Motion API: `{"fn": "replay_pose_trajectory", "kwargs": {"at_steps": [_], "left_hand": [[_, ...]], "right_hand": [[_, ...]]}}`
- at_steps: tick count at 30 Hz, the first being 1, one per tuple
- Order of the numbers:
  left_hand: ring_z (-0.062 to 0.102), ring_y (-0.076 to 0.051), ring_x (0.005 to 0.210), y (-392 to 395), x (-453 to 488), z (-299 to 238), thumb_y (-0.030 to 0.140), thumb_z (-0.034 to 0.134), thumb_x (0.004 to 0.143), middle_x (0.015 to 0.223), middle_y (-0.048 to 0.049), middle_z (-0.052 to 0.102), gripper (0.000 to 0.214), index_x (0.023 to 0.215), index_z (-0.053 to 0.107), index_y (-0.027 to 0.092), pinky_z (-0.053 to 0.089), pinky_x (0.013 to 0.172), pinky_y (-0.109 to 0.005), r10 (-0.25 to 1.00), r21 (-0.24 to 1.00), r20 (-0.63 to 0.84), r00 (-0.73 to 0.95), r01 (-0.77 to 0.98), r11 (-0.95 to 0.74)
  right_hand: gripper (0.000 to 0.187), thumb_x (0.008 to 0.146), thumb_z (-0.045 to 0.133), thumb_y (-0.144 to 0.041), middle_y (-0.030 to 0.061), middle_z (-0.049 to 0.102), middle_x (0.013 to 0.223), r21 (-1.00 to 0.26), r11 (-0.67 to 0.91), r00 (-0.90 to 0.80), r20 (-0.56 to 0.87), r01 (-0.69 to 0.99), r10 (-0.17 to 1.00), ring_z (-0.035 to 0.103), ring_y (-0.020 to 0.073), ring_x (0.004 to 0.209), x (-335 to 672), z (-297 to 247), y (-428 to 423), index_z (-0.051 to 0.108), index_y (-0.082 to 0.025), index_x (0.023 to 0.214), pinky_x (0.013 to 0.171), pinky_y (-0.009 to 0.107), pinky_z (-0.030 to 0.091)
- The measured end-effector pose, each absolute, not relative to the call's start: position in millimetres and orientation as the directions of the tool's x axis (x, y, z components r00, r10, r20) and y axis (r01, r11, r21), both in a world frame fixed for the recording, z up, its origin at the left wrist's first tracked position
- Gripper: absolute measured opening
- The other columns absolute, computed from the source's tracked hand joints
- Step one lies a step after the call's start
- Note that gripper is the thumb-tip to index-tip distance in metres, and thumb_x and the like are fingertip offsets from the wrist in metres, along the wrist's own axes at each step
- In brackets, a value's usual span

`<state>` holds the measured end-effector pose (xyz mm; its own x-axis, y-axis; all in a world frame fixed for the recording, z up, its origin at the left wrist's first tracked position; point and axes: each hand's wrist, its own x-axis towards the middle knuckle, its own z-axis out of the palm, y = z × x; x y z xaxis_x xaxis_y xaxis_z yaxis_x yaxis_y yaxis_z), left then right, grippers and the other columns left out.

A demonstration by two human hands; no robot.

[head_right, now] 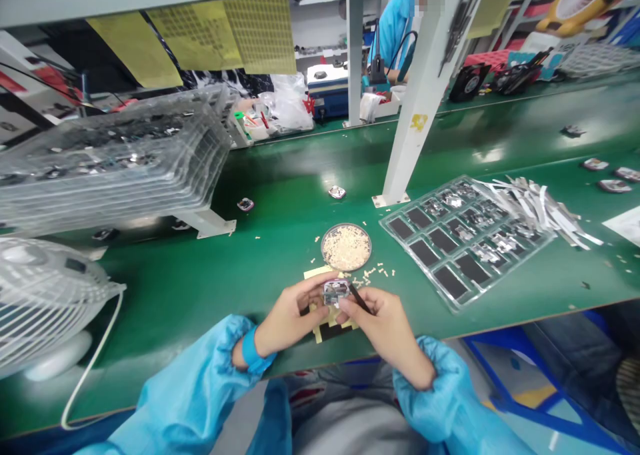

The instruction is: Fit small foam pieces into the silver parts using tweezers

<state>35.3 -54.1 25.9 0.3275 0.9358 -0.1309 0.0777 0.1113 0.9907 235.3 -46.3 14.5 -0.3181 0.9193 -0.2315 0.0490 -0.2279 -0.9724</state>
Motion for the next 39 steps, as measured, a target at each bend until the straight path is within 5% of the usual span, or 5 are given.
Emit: {"fn": "replay_pose_trajectory", "kwargs": {"at_steps": [18,23,27,32,39], "left_hand": [[0.06,-0.014,0.069,-55,34,27,0.033,0.07,0.088,0.112,-0.0063,0.07,0.042,0.129,0.066,0.023,0.052,0.069,-0.025,0.967,0.933,-0.014,0.256,0.352,-0.08],[0.066,-0.022,0.101,-55,33,29,0.03,0.069,0.089,0.122,-0.0056,0.069,0.038,0.127,0.068,0.026,0.052,0.093,-0.032,0.96,0.918,0.08,0.269,0.355,-0.176],[0.065,-0.025,0.111,-55,34,29,0.029,0.071,0.087,0.12,-0.0061,0.07,0.035,0.122,0.071,0.026,0.05,0.101,-0.036,0.966,0.936,0.091,0.241,0.31,-0.165],[0.069,-0.027,0.106,-55,40,23,0.029,0.08,0.079,0.12,-0.0111,0.07,0.049,0.125,0.068,0.017,0.056,0.095,-0.036,0.958,0.979,-0.181,0.222,-0.049,0.197],[0.067,-0.024,0.11,-54,41,22,0.021,0.082,0.077,0.121,-0.0129,0.069,0.051,0.124,0.065,0.013,0.056,0.096,-0.032,0.943,0.937,-0.2,0.268,-0.23,0.264]], "right_hand": [[0.039,0.088,0.066,-0.053,0.0034,0.071,0.068,-0.972,-0.234,-0.393,-0.223,0.021,0.892,0.059,0.0136,0.06,239,13,-39,0.067,-0.017,0.074,0.061,0.026,0.043],[0.041,0.088,0.065,-0.055,0.0035,0.071,0.067,-0.974,-0.223,-0.404,-0.217,0.031,0.889,0.055,0.0123,0.057,239,14,-38,0.067,-0.017,0.073,0.057,0.025,0.038],[0.041,0.087,0.065,-0.055,0.0033,0.069,0.064,-0.978,-0.202,-0.371,-0.203,0.042,0.906,0.056,0.014,0.058,236,14,-41,0.063,-0.018,0.071,0.058,0.026,0.04],[0.028,0.084,0.072,-0.044,0.0011,0.066,0.08,-0.989,-0.087,-0.162,-0.106,0.122,0.981,0.057,0.014,0.066,230,12,-47,0.059,-0.02,0.088,0.058,0.025,0.043],[0.034,0.083,0.074,-0.04,0.0049,0.067,0.098,-0.99,-0.12,-0.247,-0.099,-0.071,0.964,0.065,0.0197,0.093,227,11,-44,0.059,-0.021,0.106,0.078,0.03,0.053]]}}
